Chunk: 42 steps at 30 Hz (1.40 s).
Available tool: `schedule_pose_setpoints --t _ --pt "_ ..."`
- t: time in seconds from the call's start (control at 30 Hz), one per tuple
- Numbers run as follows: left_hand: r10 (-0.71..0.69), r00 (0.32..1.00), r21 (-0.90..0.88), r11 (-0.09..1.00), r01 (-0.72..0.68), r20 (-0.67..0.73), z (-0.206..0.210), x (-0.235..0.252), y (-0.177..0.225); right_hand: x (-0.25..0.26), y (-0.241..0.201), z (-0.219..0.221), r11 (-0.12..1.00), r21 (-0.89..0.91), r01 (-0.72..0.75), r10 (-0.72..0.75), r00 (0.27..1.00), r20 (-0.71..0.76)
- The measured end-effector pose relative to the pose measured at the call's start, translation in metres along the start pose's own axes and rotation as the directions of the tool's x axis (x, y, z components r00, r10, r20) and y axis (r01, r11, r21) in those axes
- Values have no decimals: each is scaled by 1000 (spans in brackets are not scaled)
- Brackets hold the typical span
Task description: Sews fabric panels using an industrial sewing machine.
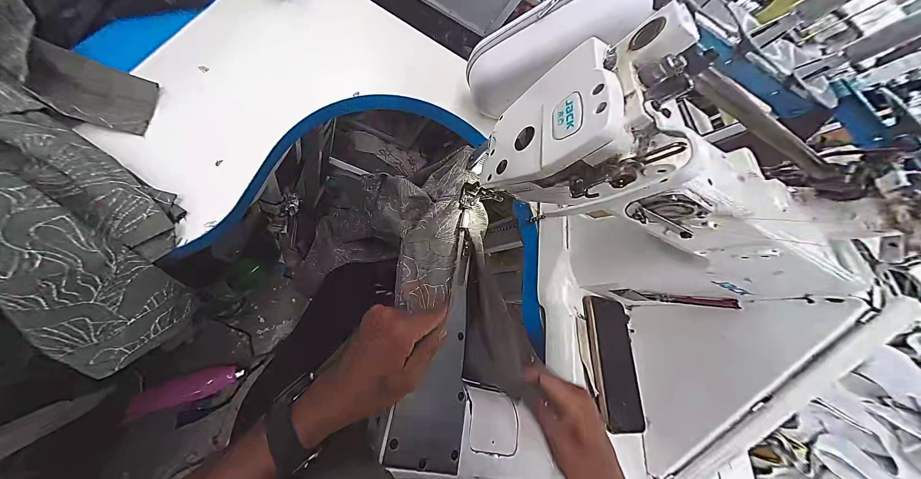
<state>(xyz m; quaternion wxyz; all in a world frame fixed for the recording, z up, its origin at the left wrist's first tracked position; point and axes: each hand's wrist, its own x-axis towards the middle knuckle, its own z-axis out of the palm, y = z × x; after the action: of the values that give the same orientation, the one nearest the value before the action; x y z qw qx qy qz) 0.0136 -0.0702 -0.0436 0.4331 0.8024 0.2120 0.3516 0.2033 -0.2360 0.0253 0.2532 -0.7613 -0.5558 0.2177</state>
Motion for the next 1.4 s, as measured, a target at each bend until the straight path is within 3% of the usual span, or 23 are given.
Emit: schedule_pose_setpoints --t 0.07,0.13,0.3,0.4,0.57,0.73,0.9,1.03,1.1,1.2,1.4 --pt "33 999 36 999 -32 -35 8 -8 1 -3 -54 16 957 -202 208 -185 974 128" --pt "2 998 15 1000 -1 -63 16 -16 2 -2 -77 36 864 -395 311 -233 944 234" --pt "-23 976 3 1000 24 -218 30 12 -14 25 -83 38 739 -605 296 -218 955 201" --pt "2 963 34 999 7 -269 30 33 -21 37 -79 42 763 -605 229 -213 972 99" --pt "6 983 51 999 3 -182 15 25 -10 39 -75 43 806 -575 140 -140 989 44" --pt "2 985 63 998 9 -172 19 27 -10 45 -83 35 725 -679 115 -64 993 101" --pt "-95 990 -50 995 90 -109 16 30 -14 47 -69 40 730 -669 141 -88 990 112" --pt "-105 993 -82 992 100 -63 13 35 -16 45 -85 26 777 -623 94 94 961 262" --pt "-102 994 -59 993 99 -49 13 34 -12 45 -87 21 791 -584 183 -26 964 266" --pt "-84 990 42 995 89 -110 17 26 -3 47 -85 28 740 -625 248 -226 967 117" --pt "-65 995 48 996 69 -80 15 22 -6 48 -77 47 716 -663 218 -357 931 -79"
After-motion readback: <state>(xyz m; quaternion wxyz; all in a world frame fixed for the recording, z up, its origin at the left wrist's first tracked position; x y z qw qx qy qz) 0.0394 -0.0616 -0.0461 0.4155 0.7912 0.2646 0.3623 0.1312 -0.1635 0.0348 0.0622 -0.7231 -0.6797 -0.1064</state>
